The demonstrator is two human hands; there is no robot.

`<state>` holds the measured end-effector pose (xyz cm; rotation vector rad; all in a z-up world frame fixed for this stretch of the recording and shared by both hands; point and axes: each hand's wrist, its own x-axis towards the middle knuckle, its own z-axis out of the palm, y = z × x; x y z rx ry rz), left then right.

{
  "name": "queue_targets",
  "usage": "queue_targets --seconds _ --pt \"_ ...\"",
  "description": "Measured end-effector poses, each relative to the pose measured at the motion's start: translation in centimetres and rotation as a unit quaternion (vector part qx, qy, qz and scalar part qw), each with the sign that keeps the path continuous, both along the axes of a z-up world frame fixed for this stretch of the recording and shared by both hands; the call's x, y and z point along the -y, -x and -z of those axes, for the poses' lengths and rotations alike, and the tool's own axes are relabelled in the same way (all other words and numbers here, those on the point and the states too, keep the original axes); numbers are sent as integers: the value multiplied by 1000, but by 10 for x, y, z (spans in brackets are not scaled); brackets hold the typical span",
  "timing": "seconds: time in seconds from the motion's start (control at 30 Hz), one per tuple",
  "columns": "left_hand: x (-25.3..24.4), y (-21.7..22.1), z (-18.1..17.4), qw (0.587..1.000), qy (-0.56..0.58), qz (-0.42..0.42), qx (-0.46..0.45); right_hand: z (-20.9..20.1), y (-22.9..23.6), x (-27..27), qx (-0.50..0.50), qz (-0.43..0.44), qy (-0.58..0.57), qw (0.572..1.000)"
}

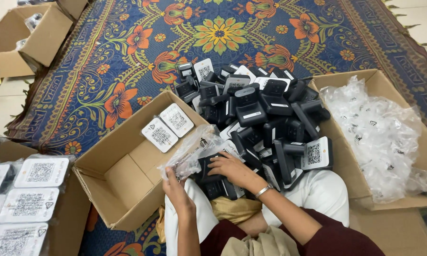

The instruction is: The person sorts and packs small electronic devices with QR codes into cardboard boxes.

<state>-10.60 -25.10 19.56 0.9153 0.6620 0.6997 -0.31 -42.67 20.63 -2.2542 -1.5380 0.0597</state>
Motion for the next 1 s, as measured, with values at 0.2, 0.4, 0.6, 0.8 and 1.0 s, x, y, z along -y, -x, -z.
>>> queue_targets --seconds 0.2,0.4,0.6,0.8,1.0 --pt "14 -7 -8 1000 2 26 -3 -35 29 25 -200 161 -172 951" --pt "56 -23 -36 995 -25 95 10 -52 49 73 -321 270 -399 815" --pt "142 -41 -54 944 -154 290 -33 -60 53 126 -279 259 -455 805" --pt "230 -49 -84 859 -272 430 53 -34 47 183 -240 313 -531 750" --pt "282 -52 -92 819 -310 478 71 -33 18 274 -97 495 -465 727"
